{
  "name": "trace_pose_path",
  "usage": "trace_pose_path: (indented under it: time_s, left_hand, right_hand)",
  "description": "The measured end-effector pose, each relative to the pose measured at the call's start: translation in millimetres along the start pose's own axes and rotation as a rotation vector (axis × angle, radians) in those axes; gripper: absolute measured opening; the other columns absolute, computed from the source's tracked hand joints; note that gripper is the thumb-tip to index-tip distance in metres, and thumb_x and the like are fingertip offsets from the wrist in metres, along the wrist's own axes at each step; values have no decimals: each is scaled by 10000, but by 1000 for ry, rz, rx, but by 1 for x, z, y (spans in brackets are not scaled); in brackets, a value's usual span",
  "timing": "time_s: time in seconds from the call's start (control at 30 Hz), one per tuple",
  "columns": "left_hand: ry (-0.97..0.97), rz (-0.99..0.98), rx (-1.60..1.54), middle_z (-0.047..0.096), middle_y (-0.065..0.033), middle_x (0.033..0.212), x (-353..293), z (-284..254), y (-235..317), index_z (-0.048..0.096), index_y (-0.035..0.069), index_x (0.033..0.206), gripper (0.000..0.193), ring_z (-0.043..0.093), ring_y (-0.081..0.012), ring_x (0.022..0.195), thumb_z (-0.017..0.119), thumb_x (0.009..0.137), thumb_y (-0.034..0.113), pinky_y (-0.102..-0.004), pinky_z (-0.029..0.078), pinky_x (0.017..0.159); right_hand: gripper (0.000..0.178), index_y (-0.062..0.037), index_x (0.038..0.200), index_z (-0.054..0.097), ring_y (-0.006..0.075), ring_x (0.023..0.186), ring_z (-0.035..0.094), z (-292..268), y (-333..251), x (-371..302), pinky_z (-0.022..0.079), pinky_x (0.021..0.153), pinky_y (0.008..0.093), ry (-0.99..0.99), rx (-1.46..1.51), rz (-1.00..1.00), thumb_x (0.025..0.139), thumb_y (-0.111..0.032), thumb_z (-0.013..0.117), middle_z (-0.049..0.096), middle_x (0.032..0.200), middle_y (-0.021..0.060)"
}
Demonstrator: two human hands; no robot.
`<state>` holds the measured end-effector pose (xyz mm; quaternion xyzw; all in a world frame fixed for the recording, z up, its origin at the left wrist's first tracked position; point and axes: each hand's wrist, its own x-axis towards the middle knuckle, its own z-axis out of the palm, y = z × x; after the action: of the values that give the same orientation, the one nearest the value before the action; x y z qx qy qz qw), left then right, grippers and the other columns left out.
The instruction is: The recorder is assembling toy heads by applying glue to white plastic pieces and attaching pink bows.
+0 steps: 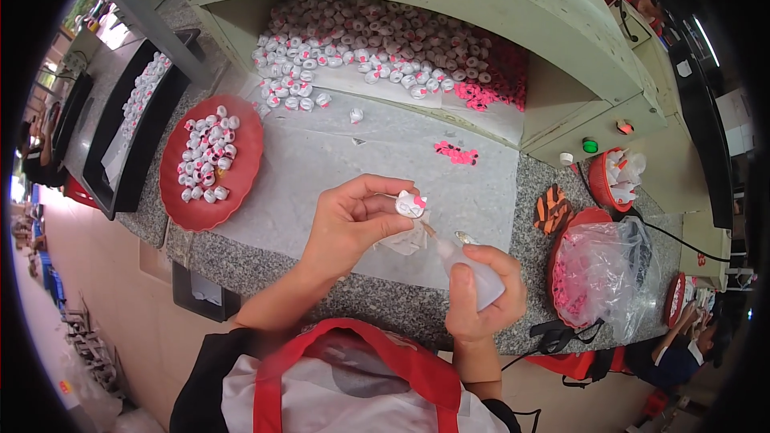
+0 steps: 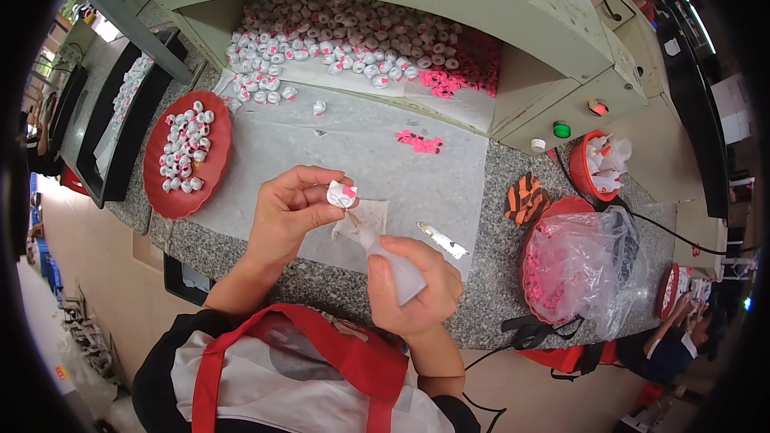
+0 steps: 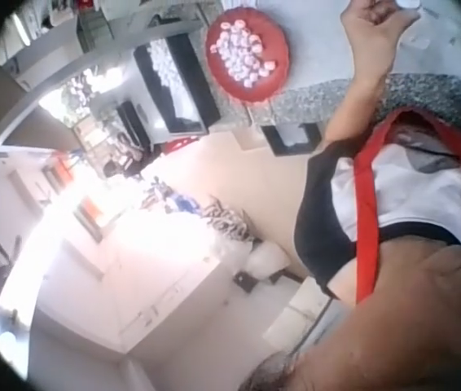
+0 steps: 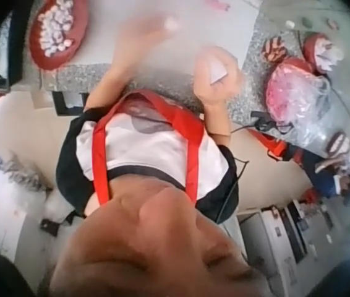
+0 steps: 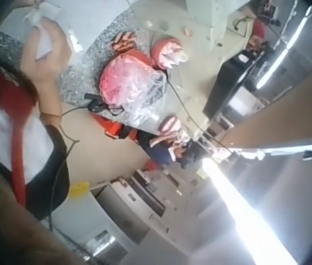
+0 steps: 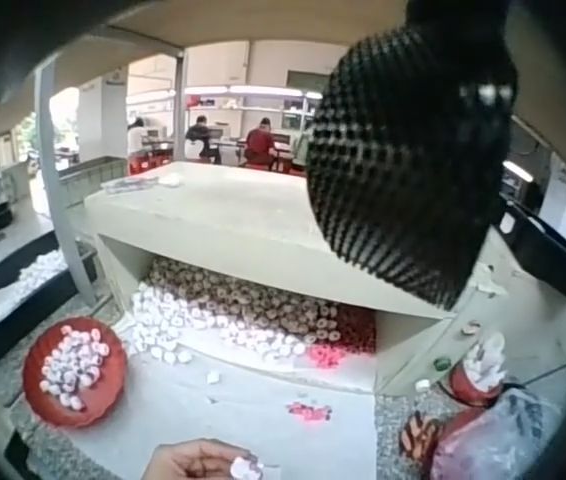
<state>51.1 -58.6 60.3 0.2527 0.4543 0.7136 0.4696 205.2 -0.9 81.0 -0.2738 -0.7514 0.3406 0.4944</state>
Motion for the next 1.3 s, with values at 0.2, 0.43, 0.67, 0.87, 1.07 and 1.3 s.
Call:
trace_pose_path:
  time_s: [0.2,0.43,0.67,0.87,1.07,1.3]
  left_hand:
    - [61,-25,94,608,-107,906,9,-19,-20,516,-38,1012,325,596,-150,845,592,702,-103,-245,488,734]
    - [29,-60,66,611,-104,903,8,-15,-23,517,-29,1010,310,599,-141,828,587,715,-94,-233,480,725]
    - [32,-81,98,612,-105,898,15,-7,-33,512,-31,1016,315,600,-137,819,582,716,-97,-237,479,721]
    - [47,-8,154,608,-99,883,12,1,-35,509,-34,1013,306,598,-133,817,581,722,-97,-231,481,718]
    - [107,273,338,574,-74,882,9,-2,-37,545,6,979,291,600,-134,797,606,706,-72,-248,504,721]
    - [94,339,298,532,-85,955,4,1,-31,566,0,941,274,585,-169,867,569,695,-119,-271,507,772]
  right_hand:
    - [184,-1,862,553,161,687,572,-9,79,15,488,566,275,53,385,775,701,-86,582,596,786,93]
    - [283,-25,853,596,250,653,604,25,177,70,460,583,345,-242,-732,481,642,-207,648,608,689,157]
    - [296,-77,851,640,311,640,594,13,170,46,457,603,364,-257,-724,549,633,-275,658,605,688,187]
    - [201,-18,869,616,137,555,563,4,131,43,437,511,242,-170,-172,594,678,-83,626,608,685,78]
    - [176,16,863,600,84,618,525,12,28,25,433,512,193,-246,260,673,688,34,615,568,808,60]
    - [125,21,795,602,82,600,527,29,24,19,435,517,190,-312,312,380,681,50,645,583,738,54]
